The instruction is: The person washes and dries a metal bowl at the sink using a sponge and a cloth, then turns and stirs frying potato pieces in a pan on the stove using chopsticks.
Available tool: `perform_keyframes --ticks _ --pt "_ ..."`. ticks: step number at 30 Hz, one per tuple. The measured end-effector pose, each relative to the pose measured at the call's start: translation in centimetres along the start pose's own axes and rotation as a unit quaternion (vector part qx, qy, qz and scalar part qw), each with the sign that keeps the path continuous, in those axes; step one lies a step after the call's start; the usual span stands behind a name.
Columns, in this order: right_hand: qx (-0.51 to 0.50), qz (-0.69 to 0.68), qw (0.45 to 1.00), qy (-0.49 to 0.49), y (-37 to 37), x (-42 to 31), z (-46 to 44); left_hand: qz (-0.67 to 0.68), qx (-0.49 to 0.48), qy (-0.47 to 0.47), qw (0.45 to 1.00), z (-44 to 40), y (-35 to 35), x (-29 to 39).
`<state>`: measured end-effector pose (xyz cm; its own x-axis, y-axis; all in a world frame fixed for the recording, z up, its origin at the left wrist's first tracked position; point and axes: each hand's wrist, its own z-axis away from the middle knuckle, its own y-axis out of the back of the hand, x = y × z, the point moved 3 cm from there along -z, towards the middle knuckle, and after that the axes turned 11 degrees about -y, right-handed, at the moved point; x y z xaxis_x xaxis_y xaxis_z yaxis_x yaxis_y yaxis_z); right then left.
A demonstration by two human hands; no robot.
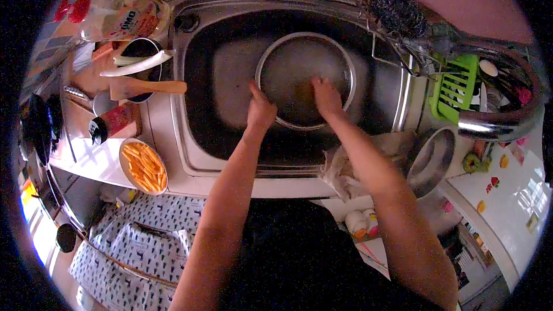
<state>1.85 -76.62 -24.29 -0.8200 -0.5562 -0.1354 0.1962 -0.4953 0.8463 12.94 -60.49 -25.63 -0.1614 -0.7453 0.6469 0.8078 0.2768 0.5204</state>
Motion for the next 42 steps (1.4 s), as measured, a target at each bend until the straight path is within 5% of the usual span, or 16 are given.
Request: perform_keyframes --ticks 6,10,13,17,19,25,28,31,34,35,38,42 --pt "0.184 -0.040 0.982 0.014 -4.5 -0.4 -6.7 -0.007 -0.010 0.009 1.000 -0.2 0.0 0.0" --pt "0.115 -0.135 0.984 -0.029 -5.5 -4.4 -6.0 0.038 0.054 -0.049 0.997 0.1 -0.2 0.2" --pt "0.015 -0.114 0.991 0.072 -7.2 -4.8 -5.1 0.013 0.065 -0.067 0.996 0.2 -0.2 0.1" --pt "-0.029 -0.124 0.988 0.088 -5.4 -2.8 -1.5 0.016 0.005 0.016 1.000 0.6 0.8 1.3" --pt "-0.018 -0.154 0.982 0.110 -5.3 -0.5 -1.3 0.002 -0.025 0.045 0.999 0.7 1.5 2.3" --pt "0.025 -0.156 0.985 -0.063 -3.4 2.1 -4.3 -0.031 0.004 -0.002 0.999 -0.2 -0.4 -0.3" --pt "0.172 -0.186 0.967 -0.013 -3.6 0.0 -6.2 -0.024 -0.018 0.022 0.999 0.7 0.7 1.3" --pt "0.175 -0.167 0.970 -0.024 -4.4 -2.6 -6.6 -0.011 0.008 -0.005 1.000 0.6 0.0 0.7" --pt "0.131 -0.224 0.962 -0.082 -6.1 -4.8 -6.1 -0.022 0.045 0.008 0.999 0.8 0.1 1.3" --pt "0.016 -0.289 0.956 -0.046 -5.5 -4.8 -4.9 -0.019 0.047 0.010 0.999 0.9 0.2 1.5" --pt "0.071 -0.216 0.970 0.089 -8.1 -3.9 -3.7 -0.007 0.055 0.011 0.998 1.0 0.4 1.7" --pt "-0.025 -0.134 0.988 0.073 -7.6 -2.4 -2.5 -0.001 0.062 0.002 0.998 0.5 -0.2 0.6"
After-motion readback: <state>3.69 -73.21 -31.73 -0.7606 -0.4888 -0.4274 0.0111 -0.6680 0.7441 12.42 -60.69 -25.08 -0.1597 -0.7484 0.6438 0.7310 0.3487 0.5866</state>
